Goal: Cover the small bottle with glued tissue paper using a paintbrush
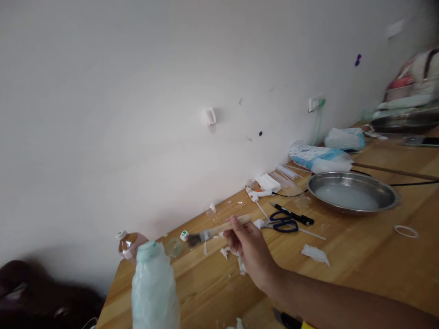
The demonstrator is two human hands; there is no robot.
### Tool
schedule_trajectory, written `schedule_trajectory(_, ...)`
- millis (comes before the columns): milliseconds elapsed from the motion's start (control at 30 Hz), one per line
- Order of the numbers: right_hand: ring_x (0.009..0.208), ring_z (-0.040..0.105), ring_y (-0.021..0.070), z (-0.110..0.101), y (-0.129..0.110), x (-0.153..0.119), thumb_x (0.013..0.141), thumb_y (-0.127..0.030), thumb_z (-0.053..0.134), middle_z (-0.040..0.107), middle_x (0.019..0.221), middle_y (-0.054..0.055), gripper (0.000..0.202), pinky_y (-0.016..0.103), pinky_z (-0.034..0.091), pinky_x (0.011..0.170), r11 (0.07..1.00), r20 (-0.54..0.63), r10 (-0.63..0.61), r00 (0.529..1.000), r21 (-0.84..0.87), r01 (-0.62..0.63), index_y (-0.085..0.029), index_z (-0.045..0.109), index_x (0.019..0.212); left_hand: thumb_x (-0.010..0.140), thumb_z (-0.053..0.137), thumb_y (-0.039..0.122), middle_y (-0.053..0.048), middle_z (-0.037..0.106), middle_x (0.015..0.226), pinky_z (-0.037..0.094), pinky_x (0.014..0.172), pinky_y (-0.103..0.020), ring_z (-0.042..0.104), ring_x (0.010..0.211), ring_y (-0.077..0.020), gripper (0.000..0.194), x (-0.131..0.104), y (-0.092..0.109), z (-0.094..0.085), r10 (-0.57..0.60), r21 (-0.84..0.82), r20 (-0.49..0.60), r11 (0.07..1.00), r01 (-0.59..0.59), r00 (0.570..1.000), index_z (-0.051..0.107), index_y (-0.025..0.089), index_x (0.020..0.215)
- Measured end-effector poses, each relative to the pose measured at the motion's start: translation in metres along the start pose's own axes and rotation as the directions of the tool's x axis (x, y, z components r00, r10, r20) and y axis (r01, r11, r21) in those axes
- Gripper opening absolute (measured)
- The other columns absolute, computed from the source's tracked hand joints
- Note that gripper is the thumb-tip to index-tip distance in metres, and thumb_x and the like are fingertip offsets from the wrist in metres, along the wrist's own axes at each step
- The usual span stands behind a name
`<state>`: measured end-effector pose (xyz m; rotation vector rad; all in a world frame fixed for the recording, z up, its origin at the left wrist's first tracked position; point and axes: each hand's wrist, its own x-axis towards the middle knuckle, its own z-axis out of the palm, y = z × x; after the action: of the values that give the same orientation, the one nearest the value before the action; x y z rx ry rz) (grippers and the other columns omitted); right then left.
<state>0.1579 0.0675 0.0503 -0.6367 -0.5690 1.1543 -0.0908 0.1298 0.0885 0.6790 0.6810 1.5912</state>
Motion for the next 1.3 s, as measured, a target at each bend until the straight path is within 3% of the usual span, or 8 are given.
schedule_trajectory(100, 0.066, 0.060, 0.0146, -0.007, -0.021, -0.017, 0.088, -0.034, 0.067, 0.069, 0.078, 0.003, 0.015, 0.027, 0.049, 0.063, 0.920, 0.135, -0.341, 0.930, -0.155, 0.359, -0.026, 0.072, 0.100, 0.092, 0.060, 0.034, -0.006, 0.066, 0.110, 0.057, 0.072, -0.035, 0.065, 0.089, -0.0187, 0.024, 0.002, 0.009, -0.003, 0.035, -0.007, -0.021, 0.999, -0.035, 0.999, 0.062, 0.021, 0.112)
schedule_trajectory(233, 0.085, 0.068, 0.0224, -0.012, -0.035, -0.049, 0.079, -0.005, 0.070, 0.074, 0.096, 0.007, 0.053, 0.038, 0.053, 0.080, 0.655, 0.663, -0.476, 0.578, -0.171, 0.736, -0.032, 0.066, 0.124, 0.092, 0.060, 0.032, -0.004, 0.066, 0.102, 0.057, 0.066, -0.030, 0.065, 0.080, -0.0151, 0.022, 0.011, 0.017, -0.001, 0.066, -0.013, -0.032, 0.998, -0.067, 0.997, 0.062, 0.017, 0.109)
schedule_trajectory(267, 0.080, 0.068, 0.0215, -0.012, -0.033, -0.055, 0.080, -0.006, 0.069, 0.074, 0.097, 0.007, 0.052, 0.037, 0.054, 0.076, 0.684, 0.659, -0.468, 0.589, -0.153, 0.714, -0.032, 0.065, 0.125, 0.092, 0.060, 0.031, -0.004, 0.066, 0.100, 0.057, 0.065, -0.030, 0.065, 0.078, -0.0148, 0.023, 0.013, 0.018, -0.001, 0.071, -0.014, -0.032, 0.997, -0.071, 0.997, 0.062, 0.016, 0.109)
schedule_trajectory(367, 0.061, 0.065, 0.0165, -0.010, -0.017, -0.058, 0.091, -0.023, 0.061, 0.072, 0.080, 0.007, 0.018, 0.030, 0.052, 0.058, 0.905, 0.429, -0.331, 0.840, -0.107, 0.411, -0.025, 0.071, 0.106, 0.092, 0.060, 0.032, -0.004, 0.066, 0.101, 0.057, 0.066, -0.031, 0.065, 0.079, -0.0148, 0.024, 0.017, 0.014, -0.001, 0.071, -0.009, -0.033, 0.997, -0.072, 0.997, 0.062, 0.015, 0.109)
schedule_trajectory(433, 0.053, 0.060, 0.0137, -0.008, -0.006, -0.049, 0.093, -0.037, 0.059, 0.066, 0.066, 0.004, 0.021, 0.026, 0.047, 0.050, 0.990, 0.375, -0.113, 0.920, -0.041, 0.138, -0.019, 0.071, 0.096, 0.092, 0.060, 0.033, -0.005, 0.066, 0.104, 0.057, 0.068, -0.032, 0.065, 0.083, -0.0167, 0.024, 0.019, 0.010, -0.002, 0.064, -0.001, -0.035, 0.998, -0.064, 0.997, 0.062, 0.017, 0.110)
schedule_trajectory(533, 0.051, 0.055, 0.0113, -0.007, 0.001, -0.031, 0.088, -0.047, 0.064, 0.061, 0.060, 0.001, 0.033, 0.023, 0.042, 0.050, 0.999, 0.425, 0.051, 0.904, -0.026, -0.044, -0.015, 0.070, 0.091, 0.091, 0.061, 0.032, -0.006, 0.066, 0.111, 0.057, 0.073, -0.036, 0.065, 0.093, -0.0202, 0.023, 0.020, 0.003, -0.002, 0.051, 0.010, -0.040, 0.999, -0.051, 0.998, 0.062, 0.023, 0.112)
schedule_trajectory(1100, 0.052, 0.051, 0.0101, -0.019, 0.022, 0.005, 0.079, -0.052, 0.073, 0.062, 0.063, 0.001, 0.041, 0.022, 0.037, 0.049, 0.993, 0.169, 0.093, 0.981, 0.060, -0.104, -0.013, 0.070, 0.089, 0.091, 0.062, 0.033, -0.007, 0.064, 0.119, 0.056, 0.080, -0.041, 0.063, 0.102, -0.0234, 0.026, -0.001, -0.002, 0.003, -0.044, 0.076, -0.060, 0.996, 0.048, 0.997, 0.062, 0.024, 0.116)
schedule_trajectory(1300, 0.051, 0.050, 0.0082, -0.024, 0.003, 0.003, 0.075, -0.050, 0.077, 0.063, 0.063, -0.001, 0.038, 0.021, 0.039, 0.051, 0.997, 0.002, 0.033, 0.999, 0.064, -0.033, -0.015, 0.069, 0.089, 0.093, 0.058, 0.035, -0.007, 0.063, 0.120, 0.056, 0.083, -0.040, 0.063, 0.101, -0.0222, 0.029, -0.004, 0.004, -0.001, -0.070, 0.088, -0.145, 0.993, 0.083, 0.987, 0.061, 0.021, 0.118)
